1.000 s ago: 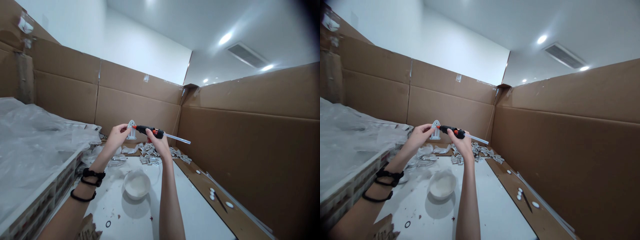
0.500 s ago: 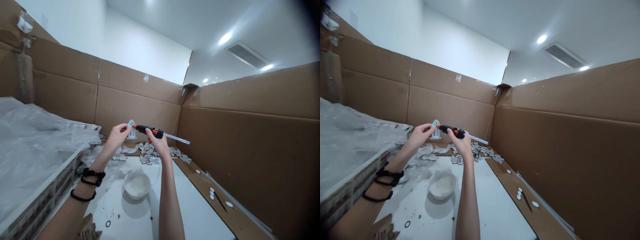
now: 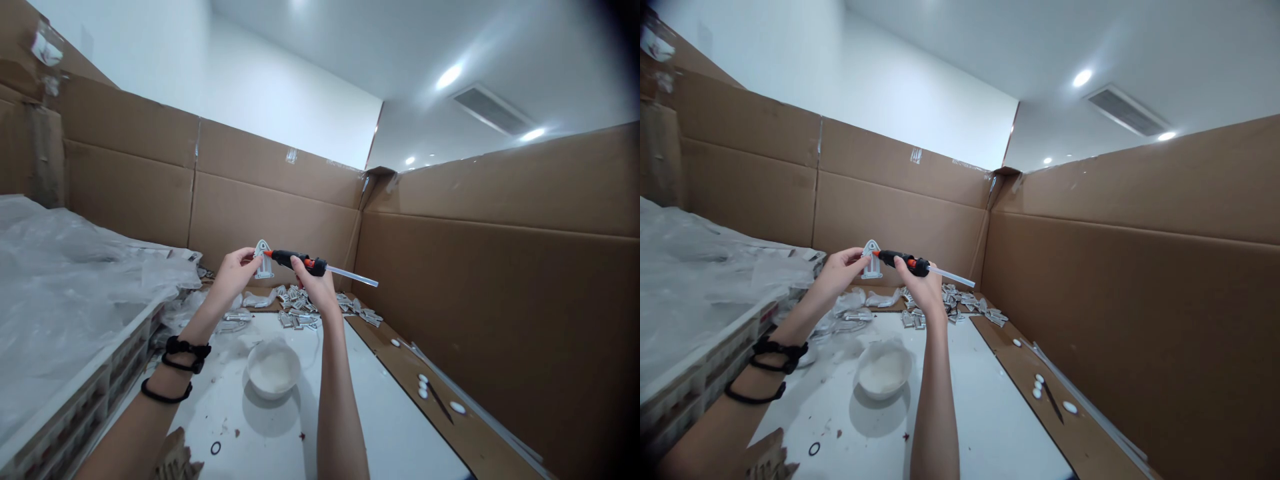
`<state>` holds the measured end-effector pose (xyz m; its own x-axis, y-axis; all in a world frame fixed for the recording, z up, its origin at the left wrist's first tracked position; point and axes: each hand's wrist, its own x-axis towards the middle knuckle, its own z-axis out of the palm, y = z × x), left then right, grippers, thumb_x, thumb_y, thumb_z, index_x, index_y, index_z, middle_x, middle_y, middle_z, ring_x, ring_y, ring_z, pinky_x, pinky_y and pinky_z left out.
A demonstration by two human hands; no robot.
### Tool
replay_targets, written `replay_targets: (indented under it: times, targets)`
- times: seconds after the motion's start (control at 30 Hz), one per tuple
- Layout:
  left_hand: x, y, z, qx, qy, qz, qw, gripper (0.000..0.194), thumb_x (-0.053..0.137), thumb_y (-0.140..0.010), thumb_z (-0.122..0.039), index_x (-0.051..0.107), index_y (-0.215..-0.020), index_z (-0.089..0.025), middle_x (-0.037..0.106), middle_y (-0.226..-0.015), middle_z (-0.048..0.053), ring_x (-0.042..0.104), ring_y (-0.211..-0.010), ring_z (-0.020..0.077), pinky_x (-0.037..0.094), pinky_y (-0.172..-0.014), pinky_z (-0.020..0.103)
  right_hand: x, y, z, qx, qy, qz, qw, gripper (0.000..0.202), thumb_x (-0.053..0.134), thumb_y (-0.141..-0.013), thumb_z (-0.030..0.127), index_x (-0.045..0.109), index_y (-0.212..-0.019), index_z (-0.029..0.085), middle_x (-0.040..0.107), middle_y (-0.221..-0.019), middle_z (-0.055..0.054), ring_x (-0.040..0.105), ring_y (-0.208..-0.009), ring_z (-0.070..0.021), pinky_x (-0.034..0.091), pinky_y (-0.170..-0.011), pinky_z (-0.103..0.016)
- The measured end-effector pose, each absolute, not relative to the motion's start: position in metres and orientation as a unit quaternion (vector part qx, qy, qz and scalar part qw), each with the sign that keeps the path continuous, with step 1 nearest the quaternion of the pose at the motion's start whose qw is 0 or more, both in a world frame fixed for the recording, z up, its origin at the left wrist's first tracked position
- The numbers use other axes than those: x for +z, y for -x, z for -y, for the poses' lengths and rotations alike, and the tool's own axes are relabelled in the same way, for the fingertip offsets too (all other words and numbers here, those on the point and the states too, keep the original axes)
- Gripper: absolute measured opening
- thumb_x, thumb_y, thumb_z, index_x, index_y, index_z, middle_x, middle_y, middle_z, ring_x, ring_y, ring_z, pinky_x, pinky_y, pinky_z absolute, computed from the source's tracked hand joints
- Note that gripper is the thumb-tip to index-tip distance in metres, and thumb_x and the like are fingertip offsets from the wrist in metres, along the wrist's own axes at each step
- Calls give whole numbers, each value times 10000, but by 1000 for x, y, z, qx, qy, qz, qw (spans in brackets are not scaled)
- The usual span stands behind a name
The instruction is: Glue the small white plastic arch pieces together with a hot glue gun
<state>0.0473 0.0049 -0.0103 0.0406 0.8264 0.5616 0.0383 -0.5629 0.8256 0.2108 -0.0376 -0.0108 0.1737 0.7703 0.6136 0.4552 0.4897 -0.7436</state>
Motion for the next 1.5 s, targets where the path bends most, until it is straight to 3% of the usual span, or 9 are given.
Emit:
replay_targets:
  times: [0.23,0.4,0.77,0.9,1.07,1.27,1.5]
  targets:
    - [-15,-48,-11,608,-645,-346,307,360,579,-689,-391,664,-908,-118,680,-818,57,583,-710,160,424,-620,240,-9,-209,39,121,501,621,590,475,528,-718,621,441,-551,185,437,-510,23,409,-523,-113,336,-517,-229]
    - [-18,-47,-14,618,-656,-359,240,320,568,-706,-381,652,-884,-128,688,-790,67,622,-722,187,463,-646,266,-4,-206,46,22,517,648,559,472,518,-738,593,401,-525,188,379,-492,38,344,-506,-97,279,-492,-218]
    - [-16,-49,-9,633,-653,-398,118,231,519,-736,-286,628,-871,-133,660,-838,78,606,-710,176,461,-680,282,7,-200,62,-125,619,620,466,467,460,-782,579,532,-521,199,511,-502,-18,447,-493,-146,276,-514,-240]
    - [-8,-41,-5,656,-614,-344,272,296,570,-710,-342,623,-905,-125,660,-829,62,604,-708,165,475,-648,268,1,-220,53,-75,618,588,517,455,449,-773,604,576,-596,204,562,-588,-27,481,-554,-163,316,-535,-250]
    - [-4,-40,0,636,-587,-256,430,347,666,-658,-355,627,-914,-124,662,-899,60,612,-778,155,496,-768,294,-6,-226,41,78,542,594,589,388,548,-718,560,590,-804,185,560,-644,-4,483,-563,-140,355,-531,-243]
    - [-7,-47,3,613,-596,-219,470,342,704,-651,-349,629,-909,-136,661,-899,50,621,-829,163,503,-822,319,-2,-200,48,254,434,631,591,311,580,-701,434,583,-857,165,588,-721,-12,510,-604,-111,381,-556,-223]
    - [-9,-49,2,625,-569,-234,481,311,723,-622,-325,621,-838,-126,660,-815,36,626,-758,150,519,-799,330,-8,-195,34,294,376,645,597,167,577,-697,330,557,-723,166,563,-668,0,533,-637,-115,428,-627,-233]
